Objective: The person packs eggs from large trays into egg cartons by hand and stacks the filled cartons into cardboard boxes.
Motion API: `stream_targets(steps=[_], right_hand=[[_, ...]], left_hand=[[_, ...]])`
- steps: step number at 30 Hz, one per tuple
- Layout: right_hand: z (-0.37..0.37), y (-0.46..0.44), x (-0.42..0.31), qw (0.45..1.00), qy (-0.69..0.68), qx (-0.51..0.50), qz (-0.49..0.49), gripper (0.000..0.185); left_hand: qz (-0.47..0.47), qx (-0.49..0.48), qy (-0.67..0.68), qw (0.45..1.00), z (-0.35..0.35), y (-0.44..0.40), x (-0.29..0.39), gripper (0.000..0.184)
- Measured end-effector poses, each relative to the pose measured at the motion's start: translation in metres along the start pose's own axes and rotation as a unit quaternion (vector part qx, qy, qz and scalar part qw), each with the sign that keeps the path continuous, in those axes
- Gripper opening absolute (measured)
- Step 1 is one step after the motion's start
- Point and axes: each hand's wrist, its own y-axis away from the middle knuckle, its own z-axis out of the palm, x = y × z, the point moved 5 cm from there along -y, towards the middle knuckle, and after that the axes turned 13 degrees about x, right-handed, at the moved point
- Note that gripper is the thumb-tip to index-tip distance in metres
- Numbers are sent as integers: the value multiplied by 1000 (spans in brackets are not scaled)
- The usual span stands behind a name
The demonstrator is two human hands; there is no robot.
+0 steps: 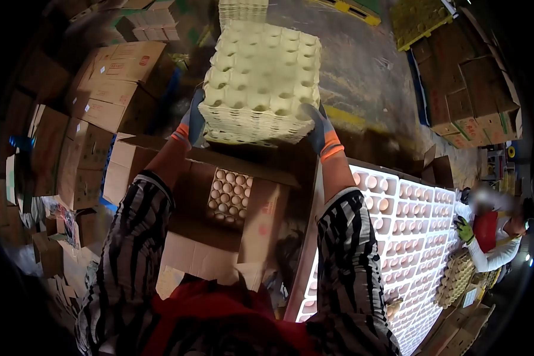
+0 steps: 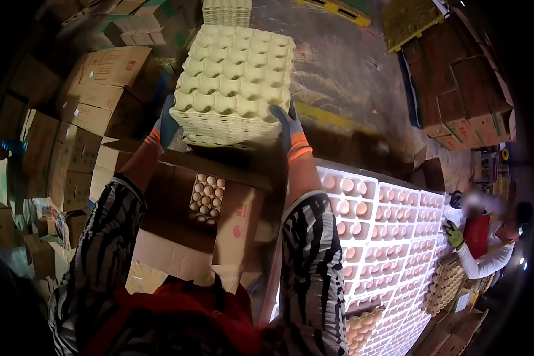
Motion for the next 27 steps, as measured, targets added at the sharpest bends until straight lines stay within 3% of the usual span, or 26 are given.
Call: stream_targets(steps=[1,3,4,5,8,9,10,11,13,15,16,17,18,19,20,21,22,25,27], right_hand=[[-4,-3,1,996,65,7,-54,39],[-6,-10,6,993,87,21,-75,45],[-4,-15,10,998,44,31,-40,50],[-3,-19,13,999,0,42,-8,56],[2,-4,-6,984,126,66,-107,61],[2,1,-10,968,182,96,-143,68],[1,8,-10,937,256,187,-147,73],[5,16,-14,929,259,200,-172,76],[11,36,-24,898,303,224,-225,81],[27,66,-37,829,377,264,-318,83],[33,85,-50,827,368,256,-340,81],[39,106,-58,804,386,256,-372,80],[39,130,-59,801,341,249,-425,81],[38,154,-60,862,275,219,-365,79],[38,179,-55,882,232,209,-353,76],[39,208,-40,871,252,229,-354,70],[39,238,-32,869,264,207,-364,69],[31,325,-2,943,169,162,-236,70],[19,382,20,937,210,180,-215,68]], left_hand=[[-11,-4,17,1000,1,4,2,50],[6,26,-13,1000,-13,0,4,45],[27,51,-44,997,-27,-6,6,43],[56,74,-89,992,-44,-13,10,41],[177,120,-284,935,-82,-37,28,36],[350,53,-623,697,-96,-59,32,41],[525,101,-789,302,-67,-45,46,46],[537,126,-754,356,-50,-38,45,49],[566,165,-664,459,91,46,71,54],[564,72,-728,384,132,51,54,60],[562,22,-752,344,147,49,40,62],[499,20,-782,373,125,19,19,65],[483,41,-809,333,116,11,8,69],[494,56,-819,287,97,-13,-2,68],[563,30,-777,282,82,-28,-9,66],[501,23,-824,265,86,-28,-5,66],[491,3,-827,274,94,-20,1,69],[439,-34,-825,354,89,-21,13,72],[407,-70,-824,388,80,-36,20,73]])
